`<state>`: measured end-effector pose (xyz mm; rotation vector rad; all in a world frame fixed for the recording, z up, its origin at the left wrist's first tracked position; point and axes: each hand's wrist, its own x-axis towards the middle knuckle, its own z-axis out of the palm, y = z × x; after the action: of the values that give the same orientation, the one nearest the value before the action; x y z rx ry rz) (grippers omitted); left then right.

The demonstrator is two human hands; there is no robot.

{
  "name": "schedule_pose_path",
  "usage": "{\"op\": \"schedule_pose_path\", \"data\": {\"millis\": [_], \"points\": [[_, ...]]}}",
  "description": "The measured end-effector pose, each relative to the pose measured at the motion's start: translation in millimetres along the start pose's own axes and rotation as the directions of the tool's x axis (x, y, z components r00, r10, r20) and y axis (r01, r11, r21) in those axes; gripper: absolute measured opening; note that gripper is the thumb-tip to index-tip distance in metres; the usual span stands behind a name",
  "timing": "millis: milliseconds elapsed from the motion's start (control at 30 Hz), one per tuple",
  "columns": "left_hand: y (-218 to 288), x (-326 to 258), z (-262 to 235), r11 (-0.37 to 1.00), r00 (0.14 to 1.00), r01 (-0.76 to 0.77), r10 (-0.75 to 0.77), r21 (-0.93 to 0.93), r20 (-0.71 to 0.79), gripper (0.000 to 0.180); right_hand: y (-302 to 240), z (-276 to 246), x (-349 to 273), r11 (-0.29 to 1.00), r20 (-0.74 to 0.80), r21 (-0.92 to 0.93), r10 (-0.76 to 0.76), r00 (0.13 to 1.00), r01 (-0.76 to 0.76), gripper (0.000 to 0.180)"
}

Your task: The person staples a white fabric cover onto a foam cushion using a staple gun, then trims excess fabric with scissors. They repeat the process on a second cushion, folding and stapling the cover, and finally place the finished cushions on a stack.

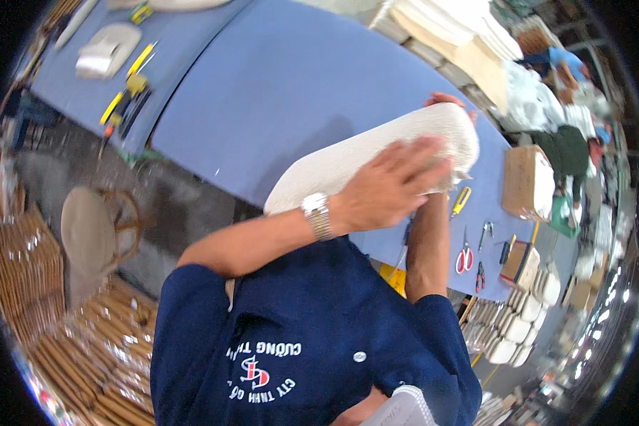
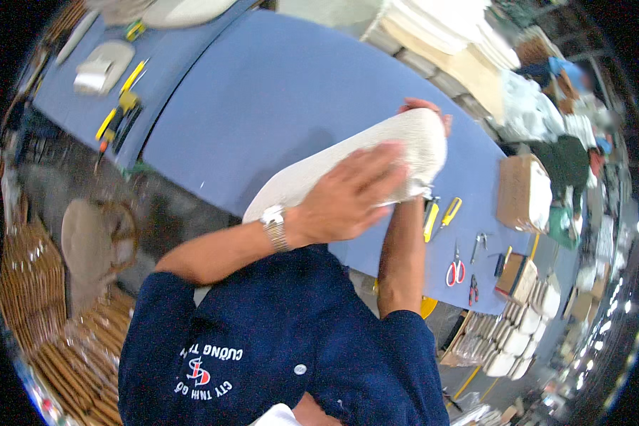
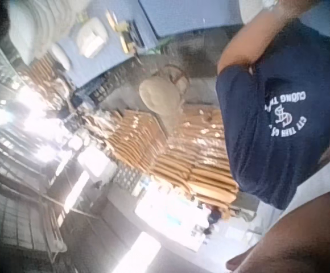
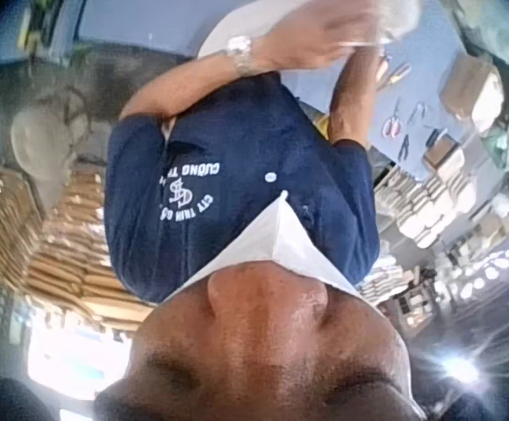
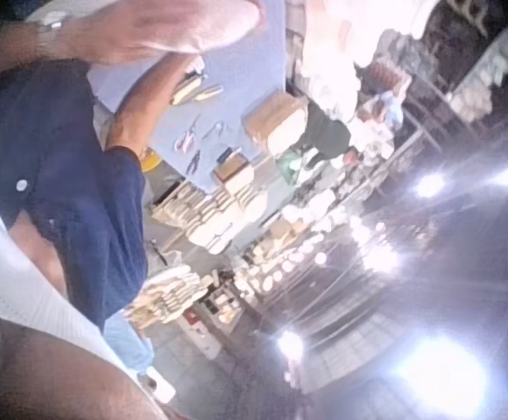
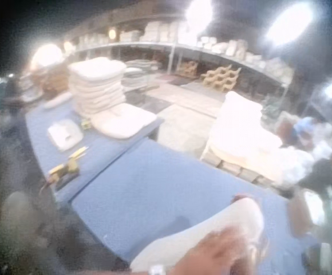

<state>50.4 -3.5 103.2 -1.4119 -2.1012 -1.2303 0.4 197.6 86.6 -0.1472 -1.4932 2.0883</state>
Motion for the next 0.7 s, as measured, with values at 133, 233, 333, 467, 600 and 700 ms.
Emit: {"op": "schedule_pose_path", "data": {"millis": [133, 233, 333, 467, 600, 700], "points": [[-24, -59, -6, 0.968, 0.975, 0.219, -0.213, -0.126, 0.059, 0.107, 24, -38, 21, 0.999, 0.007, 0.027, -0.023, 1.0, 0.023, 0.07], [-27, -87, -13, 0.916, 0.897, 0.402, -0.397, 0.011, 0.194, 0.105, 23, -20, 12, 0.991, -0.077, 0.135, -0.008, 0.997, 0.019, 0.066], [-28, -80, -16, 0.883, 0.856, 0.465, -0.466, 0.06, 0.223, 0.103, 7, -28, 13, 0.981, -0.141, -0.189, 0.028, 0.99, -0.054, 0.06], [-38, -76, -15, 0.892, 0.88, 0.445, -0.452, 0.082, 0.144, 0.099, -35, -8, -5, 0.839, -0.046, -0.459, -0.351, 0.935, 0.292, 0.053], [-38, -66, -13, 0.872, 0.857, 0.475, -0.489, 0.117, 0.164, 0.094, -49, -2, -35, 0.834, 0.133, -0.359, -0.398, 0.908, 0.419, 0.051], [-35, -56, -12, 0.844, 0.818, 0.516, -0.537, 0.149, 0.209, 0.091, -38, 13, -28, 0.841, 0.123, -0.407, -0.336, 0.934, 0.356, 0.041]]}}
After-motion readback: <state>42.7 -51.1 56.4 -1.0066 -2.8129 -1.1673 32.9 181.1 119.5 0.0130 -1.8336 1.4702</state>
